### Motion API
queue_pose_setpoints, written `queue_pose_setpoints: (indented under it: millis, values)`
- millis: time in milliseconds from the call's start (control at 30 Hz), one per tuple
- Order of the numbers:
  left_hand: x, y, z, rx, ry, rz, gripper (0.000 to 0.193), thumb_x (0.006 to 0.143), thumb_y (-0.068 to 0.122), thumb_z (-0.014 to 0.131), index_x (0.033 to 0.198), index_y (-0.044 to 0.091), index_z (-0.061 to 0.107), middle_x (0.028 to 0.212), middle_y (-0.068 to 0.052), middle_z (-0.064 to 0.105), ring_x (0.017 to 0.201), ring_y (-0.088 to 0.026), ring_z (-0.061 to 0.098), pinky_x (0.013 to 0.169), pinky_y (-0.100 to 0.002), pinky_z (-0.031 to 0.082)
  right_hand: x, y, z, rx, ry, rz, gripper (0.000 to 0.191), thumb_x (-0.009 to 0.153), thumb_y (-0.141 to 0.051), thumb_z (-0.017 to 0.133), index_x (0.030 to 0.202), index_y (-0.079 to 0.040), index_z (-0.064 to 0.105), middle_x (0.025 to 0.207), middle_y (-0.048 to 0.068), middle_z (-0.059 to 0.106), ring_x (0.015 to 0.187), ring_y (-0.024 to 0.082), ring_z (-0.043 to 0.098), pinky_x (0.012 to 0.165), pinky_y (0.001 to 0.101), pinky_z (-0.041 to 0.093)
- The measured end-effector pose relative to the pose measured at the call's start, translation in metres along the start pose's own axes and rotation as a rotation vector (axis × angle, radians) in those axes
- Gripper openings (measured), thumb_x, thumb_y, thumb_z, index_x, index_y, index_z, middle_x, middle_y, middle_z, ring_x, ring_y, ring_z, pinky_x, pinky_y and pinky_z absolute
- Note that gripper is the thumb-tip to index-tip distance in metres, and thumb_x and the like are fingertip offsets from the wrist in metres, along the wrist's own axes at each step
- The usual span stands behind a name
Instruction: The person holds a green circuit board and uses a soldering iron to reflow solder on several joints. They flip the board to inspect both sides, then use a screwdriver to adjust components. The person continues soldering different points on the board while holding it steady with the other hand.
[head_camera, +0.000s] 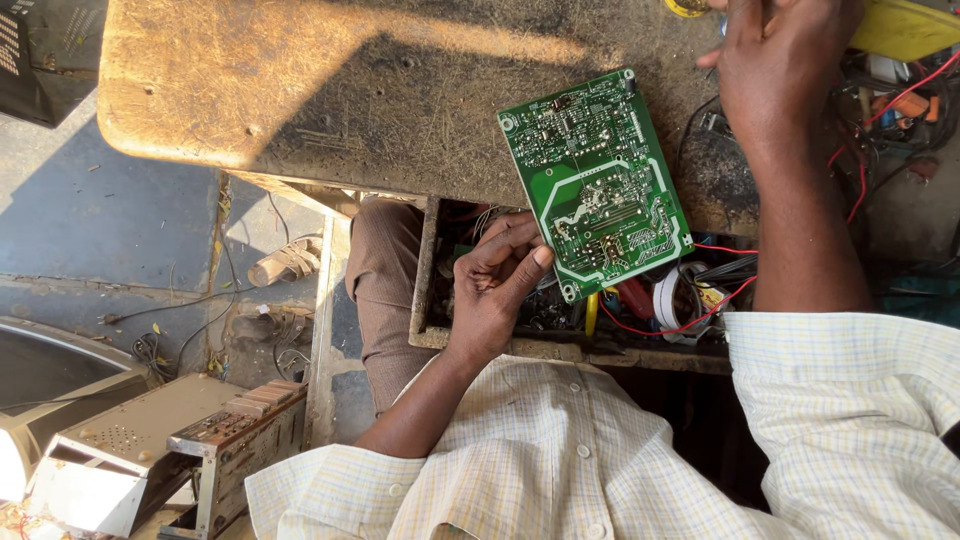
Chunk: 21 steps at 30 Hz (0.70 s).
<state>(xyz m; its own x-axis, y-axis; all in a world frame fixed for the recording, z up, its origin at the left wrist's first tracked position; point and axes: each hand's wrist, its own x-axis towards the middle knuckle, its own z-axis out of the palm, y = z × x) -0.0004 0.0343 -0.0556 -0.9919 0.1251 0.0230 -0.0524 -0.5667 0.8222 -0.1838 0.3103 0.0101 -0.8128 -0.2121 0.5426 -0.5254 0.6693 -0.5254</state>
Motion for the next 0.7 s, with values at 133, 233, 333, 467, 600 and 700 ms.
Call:
queue_pose_setpoints:
  millis: [133, 233, 333, 467, 600, 700]
  values:
    - [-0.001, -0.001, -0.001, 0.012, 0.0, 0.001, 0.027, 0.103, 0.012, 0.071, 0.128, 0.001, 0.072, 0.132, -0.009, 0.063, 0.117, -0.014, 0.064, 0.104, -0.031, 0.056, -0.006, 0.008, 0.004, -0.123, -0.001, -0.102, 0.023, 0.122, -0.003, 0.048, 0.13, 0.018, 0.043, 0.109, 0.03, 0.06, 0.082, 0.028, 0.077, 0.066, 0.0321, 0.069]
    - [0.0, -0.002, -0.001, -0.003, -0.002, 0.005, 0.026, 0.104, 0.011, 0.071, 0.128, 0.001, 0.072, 0.132, -0.008, 0.063, 0.117, -0.014, 0.064, 0.104, -0.03, 0.055, -0.009, 0.017, 0.004, -0.169, -0.038, -0.074, 0.024, 0.124, -0.008, 0.046, 0.131, 0.014, 0.042, 0.108, 0.028, 0.06, 0.08, 0.027, 0.077, 0.068, 0.033, 0.067]
    - [0.0, -0.003, -0.002, 0.009, 0.001, 0.002, 0.026, 0.104, 0.01, 0.07, 0.129, 0.002, 0.072, 0.132, -0.008, 0.063, 0.116, -0.013, 0.064, 0.103, -0.029, 0.055, -0.011, 0.025, 0.003, -0.26, -0.094, 0.076, 0.024, 0.122, -0.014, 0.044, 0.132, 0.008, 0.045, 0.103, 0.022, 0.064, 0.081, 0.024, 0.078, 0.067, 0.0338, 0.065]
    - [0.001, -0.004, -0.002, 0.033, 0.002, 0.018, 0.025, 0.104, 0.01, 0.07, 0.127, 0.002, 0.072, 0.131, -0.007, 0.064, 0.116, -0.013, 0.065, 0.103, -0.03, 0.057, -0.013, 0.026, 0.005, -0.18, -0.035, -0.17, 0.023, 0.124, -0.001, 0.041, 0.137, 0.018, 0.037, 0.115, 0.031, 0.059, 0.084, 0.029, 0.074, 0.072, 0.0349, 0.07]
    - [0.001, -0.005, -0.002, 0.017, 0.007, -0.004, 0.025, 0.103, 0.01, 0.071, 0.126, 0.002, 0.073, 0.131, -0.006, 0.063, 0.114, -0.012, 0.064, 0.099, -0.029, 0.057, -0.018, 0.006, -0.005, 0.096, 0.074, -0.016, 0.02, 0.121, 0.001, 0.043, 0.139, 0.009, 0.038, 0.118, 0.028, 0.062, 0.086, 0.028, 0.074, 0.074, 0.0351, 0.068]
    - [0.001, -0.005, -0.002, 0.012, 0.002, -0.004, 0.025, 0.103, 0.01, 0.07, 0.127, 0.003, 0.072, 0.131, -0.006, 0.063, 0.116, -0.012, 0.064, 0.102, -0.029, 0.057, -0.04, -0.031, -0.017, 0.376, 0.194, 0.115, 0.022, 0.118, 0.004, 0.048, 0.139, 0.004, 0.039, 0.118, 0.027, 0.064, 0.087, 0.028, 0.074, 0.073, 0.0356, 0.067]
